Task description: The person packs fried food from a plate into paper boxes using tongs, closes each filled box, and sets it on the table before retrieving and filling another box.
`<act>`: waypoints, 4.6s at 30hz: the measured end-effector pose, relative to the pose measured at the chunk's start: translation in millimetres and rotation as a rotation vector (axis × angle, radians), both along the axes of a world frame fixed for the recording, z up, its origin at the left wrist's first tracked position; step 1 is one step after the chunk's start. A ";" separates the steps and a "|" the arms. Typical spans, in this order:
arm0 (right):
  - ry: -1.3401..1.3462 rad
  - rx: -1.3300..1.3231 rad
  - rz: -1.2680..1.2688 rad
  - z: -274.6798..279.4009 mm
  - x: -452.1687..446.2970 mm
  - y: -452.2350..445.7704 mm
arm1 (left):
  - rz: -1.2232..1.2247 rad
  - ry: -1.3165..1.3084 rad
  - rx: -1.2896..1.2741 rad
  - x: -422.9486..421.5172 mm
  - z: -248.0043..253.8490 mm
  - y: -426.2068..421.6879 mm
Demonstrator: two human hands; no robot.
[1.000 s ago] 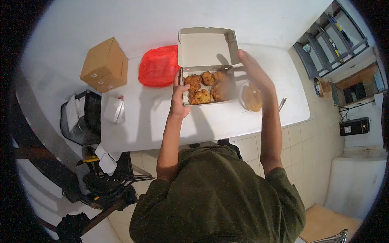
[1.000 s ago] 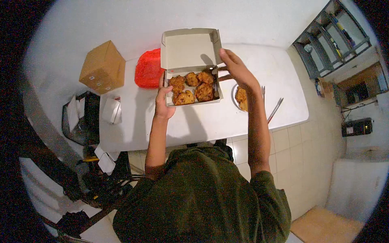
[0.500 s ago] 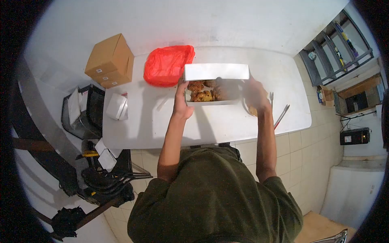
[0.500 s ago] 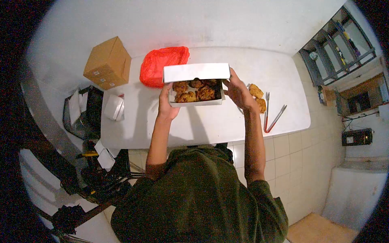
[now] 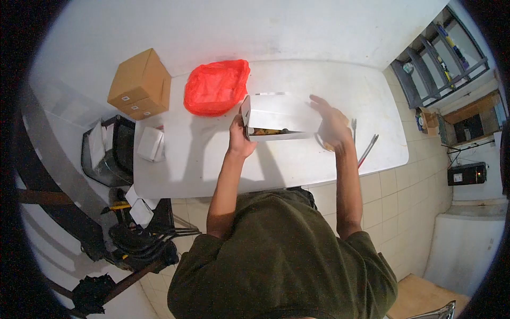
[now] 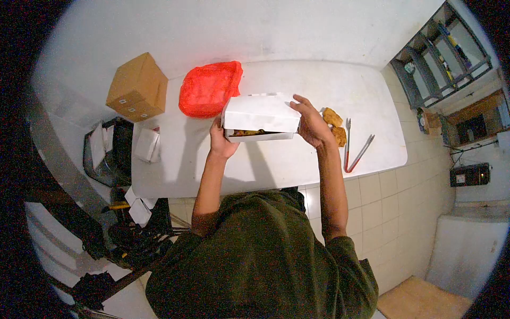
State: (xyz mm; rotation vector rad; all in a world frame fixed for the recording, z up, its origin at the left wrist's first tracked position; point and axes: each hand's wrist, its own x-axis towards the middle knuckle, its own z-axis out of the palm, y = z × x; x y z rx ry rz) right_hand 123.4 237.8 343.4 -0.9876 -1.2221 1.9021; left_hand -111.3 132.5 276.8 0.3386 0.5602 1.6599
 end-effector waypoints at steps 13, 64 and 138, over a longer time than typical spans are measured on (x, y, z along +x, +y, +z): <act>-0.669 0.187 0.434 7.8 48.4 48.7 | 0.149 0.128 -0.017 31.4 -36.8 24.5; -0.176 -0.012 -0.160 -143.8 45.7 -17.6 | 0.017 0.562 -0.680 78.4 -63.7 -20.2; -0.176 0.050 -0.207 -134.9 158.6 93.7 | -0.025 1.388 -0.567 -8.4 -206.1 148.3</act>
